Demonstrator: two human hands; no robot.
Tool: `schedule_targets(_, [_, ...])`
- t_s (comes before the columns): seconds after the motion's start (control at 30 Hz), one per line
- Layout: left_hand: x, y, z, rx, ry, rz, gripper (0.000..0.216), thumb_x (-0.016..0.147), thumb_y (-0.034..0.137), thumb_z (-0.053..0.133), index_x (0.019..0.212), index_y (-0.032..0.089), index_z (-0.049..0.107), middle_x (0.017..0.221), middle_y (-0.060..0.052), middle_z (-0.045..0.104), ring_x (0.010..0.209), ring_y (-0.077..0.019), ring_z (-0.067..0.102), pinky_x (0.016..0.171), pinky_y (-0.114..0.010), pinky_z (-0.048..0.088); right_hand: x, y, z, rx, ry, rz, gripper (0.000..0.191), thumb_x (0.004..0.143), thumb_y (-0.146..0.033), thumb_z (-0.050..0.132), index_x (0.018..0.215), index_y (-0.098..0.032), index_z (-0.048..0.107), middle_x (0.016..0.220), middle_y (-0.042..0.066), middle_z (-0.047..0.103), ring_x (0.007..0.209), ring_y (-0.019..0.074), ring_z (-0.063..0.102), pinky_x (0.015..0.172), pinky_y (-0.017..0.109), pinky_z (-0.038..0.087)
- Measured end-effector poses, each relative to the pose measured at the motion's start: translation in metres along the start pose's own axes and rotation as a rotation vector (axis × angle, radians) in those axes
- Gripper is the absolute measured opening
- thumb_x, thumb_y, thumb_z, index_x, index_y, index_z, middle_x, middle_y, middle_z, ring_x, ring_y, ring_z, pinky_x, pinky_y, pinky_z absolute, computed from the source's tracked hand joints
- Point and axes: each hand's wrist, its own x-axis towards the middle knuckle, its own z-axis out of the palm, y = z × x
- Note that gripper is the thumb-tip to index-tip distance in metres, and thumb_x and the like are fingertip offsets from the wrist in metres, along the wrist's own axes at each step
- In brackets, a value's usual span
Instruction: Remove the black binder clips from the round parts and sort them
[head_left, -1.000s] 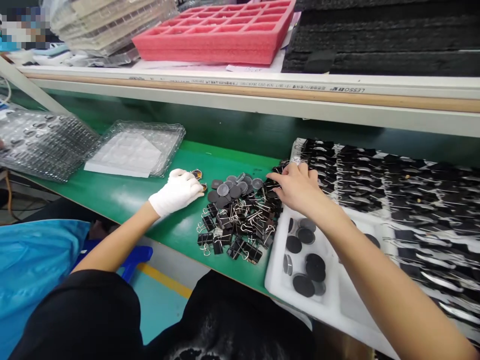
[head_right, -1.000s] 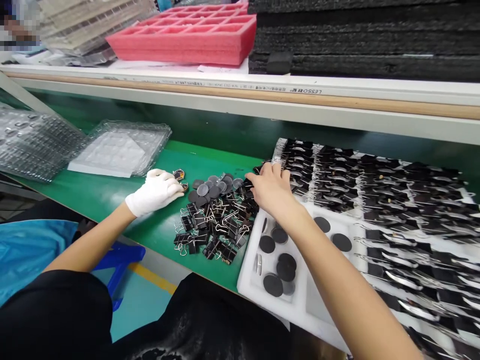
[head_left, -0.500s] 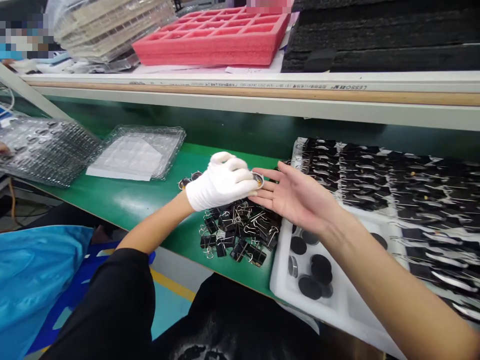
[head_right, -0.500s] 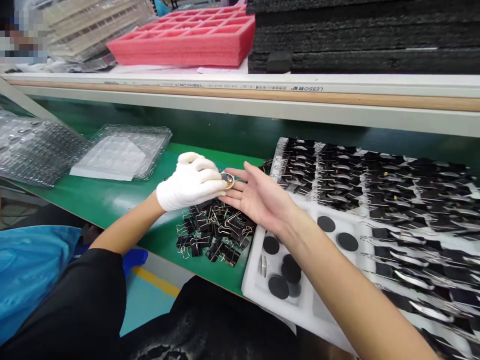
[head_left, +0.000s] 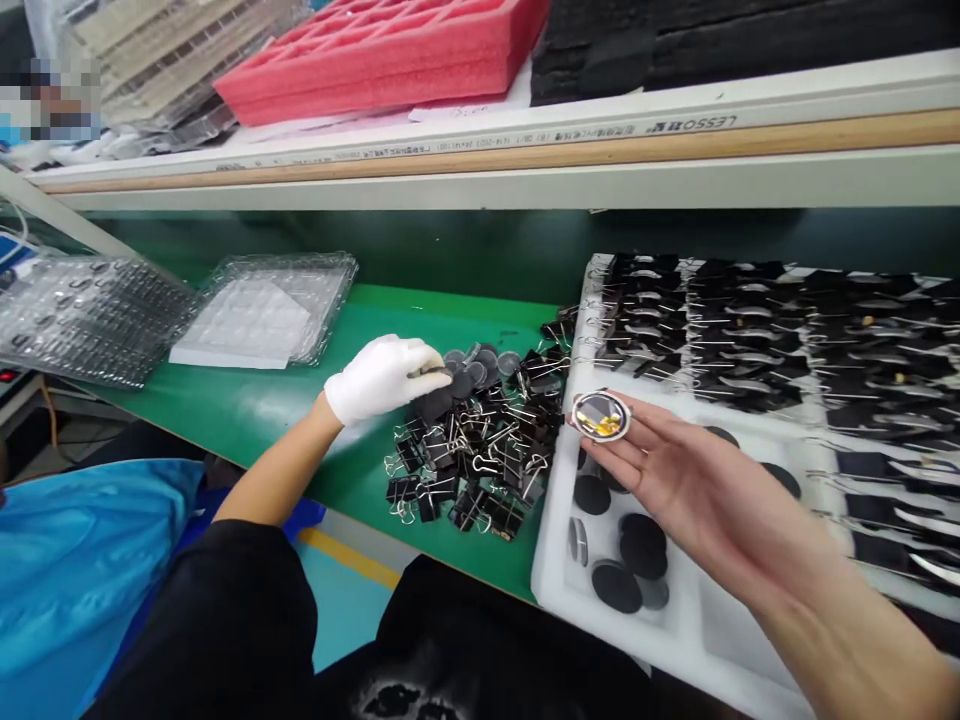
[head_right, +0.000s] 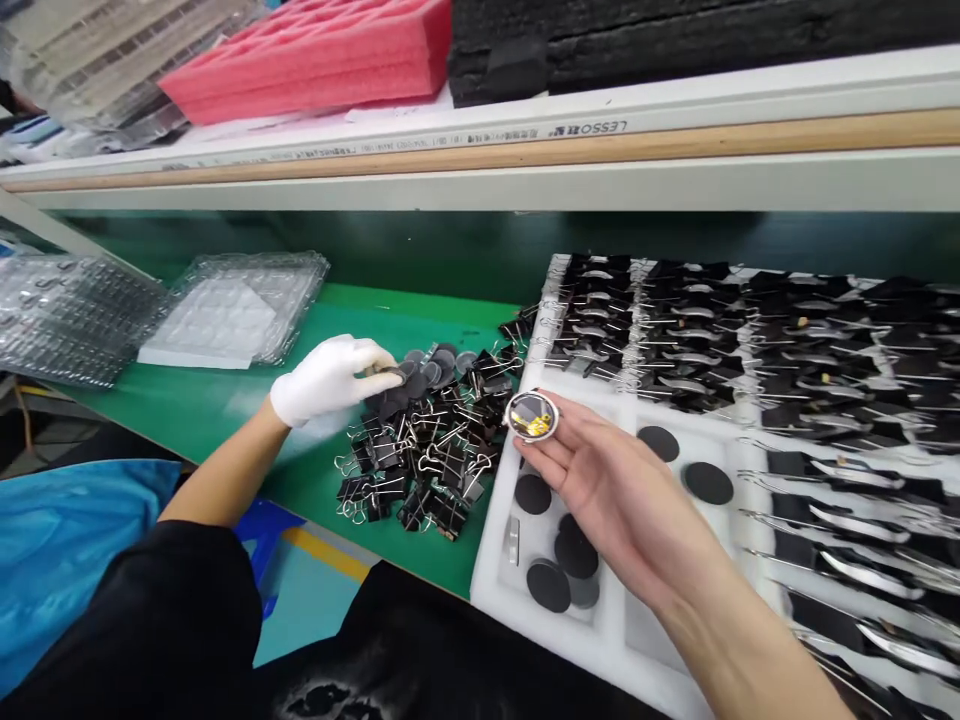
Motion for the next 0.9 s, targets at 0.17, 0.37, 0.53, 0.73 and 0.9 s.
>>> schedule_targets(0.17, [0.022,0.067,-0.015,-0.51,0.215,0.042,0.017,0.094,0.035,0.071,0.106,0.022,0.073,0.096,0.0,0.078,0.081,-0.0114,0.073,0.075,-0.024,0.056,0.0,0.015,-0.001,-0.085,-0.066,-0.096,0.031,0.089,-0.032,0.074,0.12,-0.031,0.075,0.132,0.003,0.073,0.128,0.0229,0.065,0.118,0.042,0.048])
schedule_targets(0.37, [0.046,0.128,-0.005,-0.616,0.037,0.128,0.021,0.093,0.032,0.074,0.105,0.021,0.061,0.087,0.002,0.076,0.077,-0.012,0.074,0.071,-0.023,0.058,-0.005,0.018,0.002,-0.059,-0.191,-0.162,0.045,0.086,-0.028,0.081,0.13,-0.032,0.069,0.133,0.002,0.072,0.123,0.0194,0.068,0.122,0.043,0.042])
schedule_targets(0.53, [0.055,0.124,-0.009,-0.284,0.277,0.15,0.032,0.095,0.051,0.066,0.093,0.02,0.06,0.063,0.006,0.064,0.054,-0.0099,0.06,0.058,-0.024,0.044,-0.006,0.018,-0.002,-0.066,-0.132,-0.191,0.033,0.082,-0.038,0.087,0.111,-0.028,0.074,0.103,0.002,0.08,0.099,0.0188,0.075,0.103,0.041,0.058])
schedule_targets(0.73, [0.086,0.073,-0.016,-0.053,0.195,-0.025,0.049,0.102,0.053,0.046,0.067,0.02,0.053,0.053,0.003,0.052,0.05,-0.0123,0.048,0.055,-0.029,0.029,-0.004,0.008,-0.01,-0.013,0.005,-0.176,0.029,0.079,-0.04,0.089,0.101,-0.025,0.077,0.104,0.004,0.078,0.102,0.0206,0.074,0.101,0.037,0.059])
schedule_targets(0.9, [0.114,0.056,0.009,0.052,-0.227,0.085,0.048,0.091,0.069,0.054,0.099,0.023,0.067,0.078,-0.002,0.07,0.063,-0.0207,0.059,0.055,-0.03,0.029,-0.002,0.003,-0.012,0.006,-0.008,-0.16,0.02,0.077,-0.036,0.091,0.088,-0.024,0.079,0.092,0.001,0.073,0.079,0.0116,0.065,0.072,0.021,0.061])
